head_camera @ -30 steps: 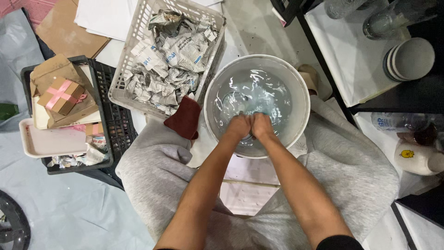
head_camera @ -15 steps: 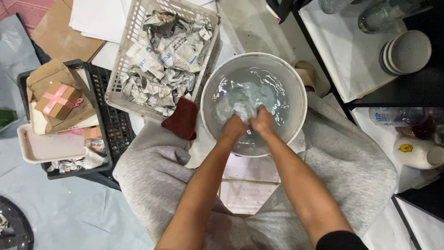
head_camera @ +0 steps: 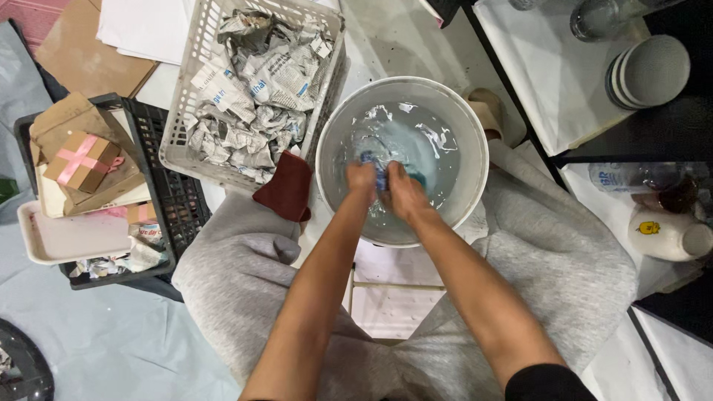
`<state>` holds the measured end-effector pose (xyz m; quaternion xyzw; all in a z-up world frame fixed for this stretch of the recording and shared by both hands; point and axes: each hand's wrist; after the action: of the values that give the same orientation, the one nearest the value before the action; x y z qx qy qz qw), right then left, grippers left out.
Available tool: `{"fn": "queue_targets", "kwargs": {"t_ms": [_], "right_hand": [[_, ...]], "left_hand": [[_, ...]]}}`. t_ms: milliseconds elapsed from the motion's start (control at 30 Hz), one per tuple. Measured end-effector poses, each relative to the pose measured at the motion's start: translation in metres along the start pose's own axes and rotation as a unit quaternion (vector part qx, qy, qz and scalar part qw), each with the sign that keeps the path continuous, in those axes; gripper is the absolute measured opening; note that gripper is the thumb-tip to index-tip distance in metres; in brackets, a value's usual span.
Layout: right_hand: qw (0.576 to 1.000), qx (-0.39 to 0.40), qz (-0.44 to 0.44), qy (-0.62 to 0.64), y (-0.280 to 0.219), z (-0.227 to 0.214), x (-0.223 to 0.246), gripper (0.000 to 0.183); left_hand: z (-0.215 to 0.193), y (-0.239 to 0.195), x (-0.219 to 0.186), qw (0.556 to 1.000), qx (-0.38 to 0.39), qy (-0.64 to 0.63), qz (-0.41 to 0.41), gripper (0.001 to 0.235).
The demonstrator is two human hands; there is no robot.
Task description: The person washes various ceramic dishes, including bowls, cups, and plates, by hand in a white bucket filled with water. They scrub each item, rinse it, and place it on a nearby shelf to dry.
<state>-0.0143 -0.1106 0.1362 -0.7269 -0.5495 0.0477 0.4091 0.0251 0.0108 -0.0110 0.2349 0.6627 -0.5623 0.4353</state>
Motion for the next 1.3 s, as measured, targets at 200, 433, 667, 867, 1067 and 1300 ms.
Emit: {"fn": "queue_targets", "kwargs": {"t_ms": [200,433,667,867,1067,1300], "right_hand": [[0.940,-0.127,-0.017,0.317,0.031,0.017,-0.009,0.066],[0.732,0.096,0.186,0.649,0.050,0.003,-0.026,0.052],[0.773,0.055,0.076,0.627,0.042,0.010,-0.018,0.031],[0.945,0.036,-0.043,0.322,0.055,0.049,-0.040,0.062],[0.995,0.012,-0.090,0.043,0.047,0.050,-0.040,0.066],[0.999,-0.021,0.010,-0.044,0.020,0.007,-0.007,0.098]], "left_hand": [[-0.007,0.020,-0.007,0.989,-0.077,-0.094,-0.079,0.030],[0.010,0.001,-0.023,0.982,0.017,-0.120,-0.146,0.050],[0.011,-0.019,-0.050,0.965,0.121,0.040,-0.230,0.072],[0.007,-0.001,-0.030,0.979,0.089,-0.070,-0.171,0.056],[0.011,-0.004,-0.015,0.990,0.059,0.096,-0.086,0.030],[0.005,-0.015,-0.027,0.935,-0.011,0.350,0.059,0.060]]}}
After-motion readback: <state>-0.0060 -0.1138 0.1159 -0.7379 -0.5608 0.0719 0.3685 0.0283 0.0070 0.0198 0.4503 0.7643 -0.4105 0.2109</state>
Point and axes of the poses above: each hand's wrist, its own y-axis towards the middle knuckle, its own z-axis out of the palm, x = y × z, and after that the axes turned 11 degrees about z, right-handed
